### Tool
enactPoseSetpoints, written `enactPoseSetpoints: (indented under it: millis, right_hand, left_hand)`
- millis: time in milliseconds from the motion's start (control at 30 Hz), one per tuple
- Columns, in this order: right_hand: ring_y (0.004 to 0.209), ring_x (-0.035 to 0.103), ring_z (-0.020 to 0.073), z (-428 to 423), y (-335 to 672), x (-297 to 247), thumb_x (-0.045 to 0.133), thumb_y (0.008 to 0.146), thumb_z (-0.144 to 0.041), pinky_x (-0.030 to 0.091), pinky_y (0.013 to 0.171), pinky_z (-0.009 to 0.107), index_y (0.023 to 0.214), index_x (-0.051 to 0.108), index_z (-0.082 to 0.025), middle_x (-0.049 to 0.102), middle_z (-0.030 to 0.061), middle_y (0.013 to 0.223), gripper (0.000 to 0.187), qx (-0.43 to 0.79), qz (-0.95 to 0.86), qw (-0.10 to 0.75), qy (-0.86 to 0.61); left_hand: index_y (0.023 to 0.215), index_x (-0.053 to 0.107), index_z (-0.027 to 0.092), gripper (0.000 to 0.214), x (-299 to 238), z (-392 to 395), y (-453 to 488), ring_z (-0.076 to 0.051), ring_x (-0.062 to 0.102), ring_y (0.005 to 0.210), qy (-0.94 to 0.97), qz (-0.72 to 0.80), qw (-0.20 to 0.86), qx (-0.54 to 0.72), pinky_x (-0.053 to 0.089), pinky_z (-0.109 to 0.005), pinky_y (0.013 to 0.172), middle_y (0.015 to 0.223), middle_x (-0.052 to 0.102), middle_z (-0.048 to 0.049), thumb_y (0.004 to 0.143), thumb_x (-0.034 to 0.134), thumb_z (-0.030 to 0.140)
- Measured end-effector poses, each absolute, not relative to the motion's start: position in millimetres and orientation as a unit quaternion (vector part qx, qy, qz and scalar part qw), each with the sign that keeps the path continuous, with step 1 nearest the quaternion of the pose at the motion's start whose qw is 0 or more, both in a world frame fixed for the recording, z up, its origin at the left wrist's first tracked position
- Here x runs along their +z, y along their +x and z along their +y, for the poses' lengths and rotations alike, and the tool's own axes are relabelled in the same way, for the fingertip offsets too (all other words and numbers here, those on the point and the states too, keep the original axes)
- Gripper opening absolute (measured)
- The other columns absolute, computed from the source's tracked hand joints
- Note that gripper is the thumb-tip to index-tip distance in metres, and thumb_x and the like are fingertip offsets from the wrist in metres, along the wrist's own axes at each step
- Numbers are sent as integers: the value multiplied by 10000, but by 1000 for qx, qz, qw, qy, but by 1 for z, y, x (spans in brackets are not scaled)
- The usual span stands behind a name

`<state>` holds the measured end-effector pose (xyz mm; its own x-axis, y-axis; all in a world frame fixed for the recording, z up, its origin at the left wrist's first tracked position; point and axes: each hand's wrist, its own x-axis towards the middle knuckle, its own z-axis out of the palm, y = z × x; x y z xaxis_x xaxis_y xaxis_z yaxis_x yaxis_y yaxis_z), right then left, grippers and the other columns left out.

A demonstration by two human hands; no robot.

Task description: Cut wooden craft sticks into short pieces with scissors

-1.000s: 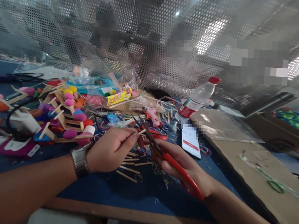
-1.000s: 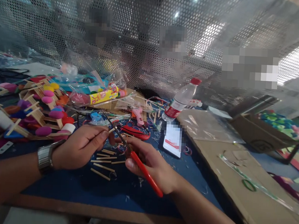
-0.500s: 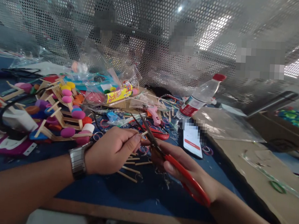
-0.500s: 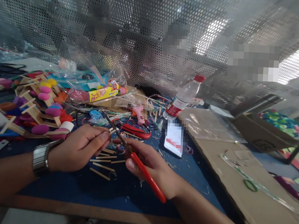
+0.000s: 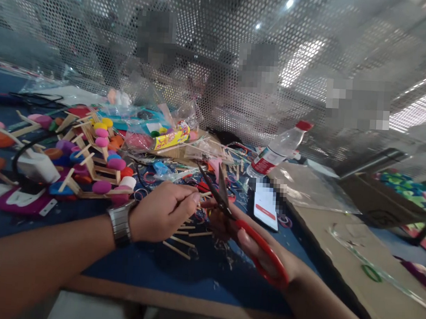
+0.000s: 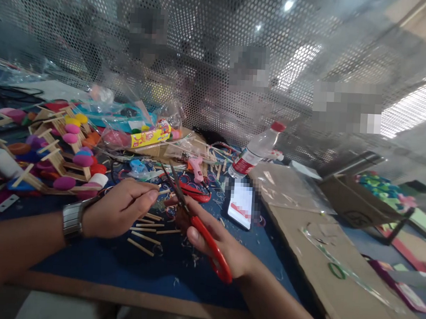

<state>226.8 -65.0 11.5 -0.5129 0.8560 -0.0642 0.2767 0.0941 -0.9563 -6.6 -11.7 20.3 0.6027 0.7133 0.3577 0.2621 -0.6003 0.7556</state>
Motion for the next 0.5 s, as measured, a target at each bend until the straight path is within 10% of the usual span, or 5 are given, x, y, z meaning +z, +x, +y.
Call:
enactPoseSetpoints:
  millis: [200, 500]
  right_hand:
    - [1476, 305, 294, -69, 224, 15, 505, 848, -708, 218, 1205, 485, 1556, 259, -309, 398, 92, 1559, 849, 597, -662, 265, -368]
    - [1486, 281, 301, -66, 216, 21, 503, 851, -721, 248, 1204, 467, 1570, 228, -282, 359, 95, 1587, 886, 581, -681, 266, -357]
  left_hand:
    - [602, 342, 189, 375, 20, -12, -7, -89, 350, 516, 826, 286, 320, 364, 273, -260, 533, 545, 366, 50, 976, 350, 220]
    - [620, 370, 186, 370, 20, -13, -7, -85, 355, 509, 833, 280, 320, 353, 279, -252, 519, 554, 386, 53, 986, 340, 230]
